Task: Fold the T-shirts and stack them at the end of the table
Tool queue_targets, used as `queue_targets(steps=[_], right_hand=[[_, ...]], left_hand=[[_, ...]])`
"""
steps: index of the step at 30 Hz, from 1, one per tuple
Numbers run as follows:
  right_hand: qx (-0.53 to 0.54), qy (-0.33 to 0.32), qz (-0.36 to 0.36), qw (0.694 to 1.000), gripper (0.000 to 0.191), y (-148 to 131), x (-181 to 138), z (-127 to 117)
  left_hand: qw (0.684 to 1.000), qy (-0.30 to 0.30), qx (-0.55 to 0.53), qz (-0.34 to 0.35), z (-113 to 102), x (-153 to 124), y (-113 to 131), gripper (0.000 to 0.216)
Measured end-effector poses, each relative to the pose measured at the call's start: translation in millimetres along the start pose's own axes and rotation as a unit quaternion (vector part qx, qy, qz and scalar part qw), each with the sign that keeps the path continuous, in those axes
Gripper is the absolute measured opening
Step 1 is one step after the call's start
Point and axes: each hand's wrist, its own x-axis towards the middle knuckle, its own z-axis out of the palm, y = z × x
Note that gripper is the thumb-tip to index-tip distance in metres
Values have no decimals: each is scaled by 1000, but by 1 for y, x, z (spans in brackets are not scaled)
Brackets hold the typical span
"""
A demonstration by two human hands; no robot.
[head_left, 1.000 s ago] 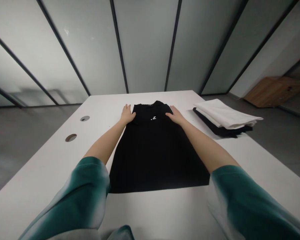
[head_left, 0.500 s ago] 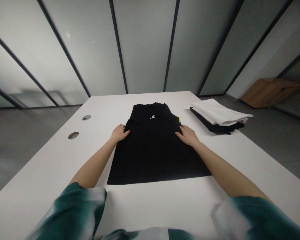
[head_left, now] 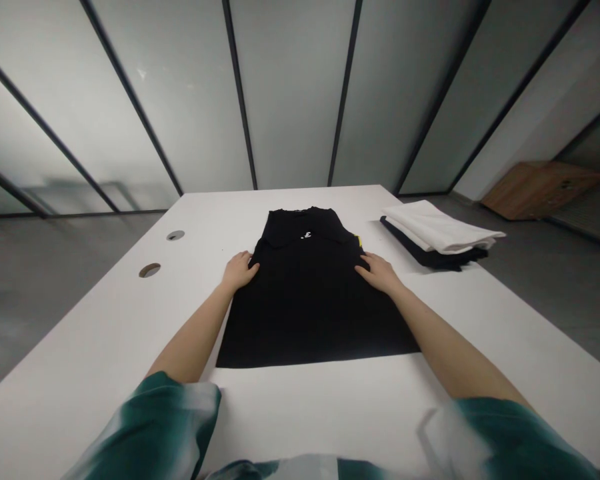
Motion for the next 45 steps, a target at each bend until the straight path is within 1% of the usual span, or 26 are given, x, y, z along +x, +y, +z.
queue_targets(steps=[12,17,19,22,24,26,29,31,34,36,38,40,42,43,44,45], right_hand=[[-6,-5,-3,1000,54,1,0,-1],[-5,-2,-1,1000,53,-3,-1,-2],[-7,9,18,1000,55,-7,-4,-4],[-38,27,84,995,54,-15,-10,-11],[-64,23,119,991,53,-21,-14,-18],[-79,3,133,988,53,-26,-18,-26],[-92,-39,132,986,52,-30,-24,-36],[-102,-66,117,986,50,-30,-32,-41],[-95,-100,76,987,46,-25,-52,-47],[-60,-118,46,990,42,-21,-72,-49],[-12,-130,26,991,39,-17,-93,-52],[33,-135,22,990,44,-15,-114,-54],[72,-137,15,988,60,-13,-132,-56],[91,-140,4,986,66,-12,-139,-57],[109,-145,-14,983,68,-12,-145,-58],[124,-149,-34,980,63,-12,-149,-59]], left_hand=[[1000,5,-6,-6,2,0,-1,41],[1000,-1,-7,-10,-1,-2,1,42],[1000,-6,-2,-23,-5,-3,5,42],[997,-11,37,-63,-14,-6,11,43],[993,-37,65,-89,-22,-6,15,48],[987,-106,73,-98,-32,-5,17,54],[971,-219,65,-75,-46,-7,17,57],[964,-259,47,-47,-54,-15,17,53],[960,-280,18,-7,-61,-40,15,46],[963,-269,3,14,-65,-62,15,43],[969,-243,-27,17,-67,-87,16,48],[972,-225,-72,6,-71,-109,17,63],[967,-233,-108,0,-75,-126,19,76],[962,-245,-117,6,-78,-132,20,77],[958,-259,-123,18,-80,-136,20,74],[953,-275,-126,33,-83,-138,20,67]])
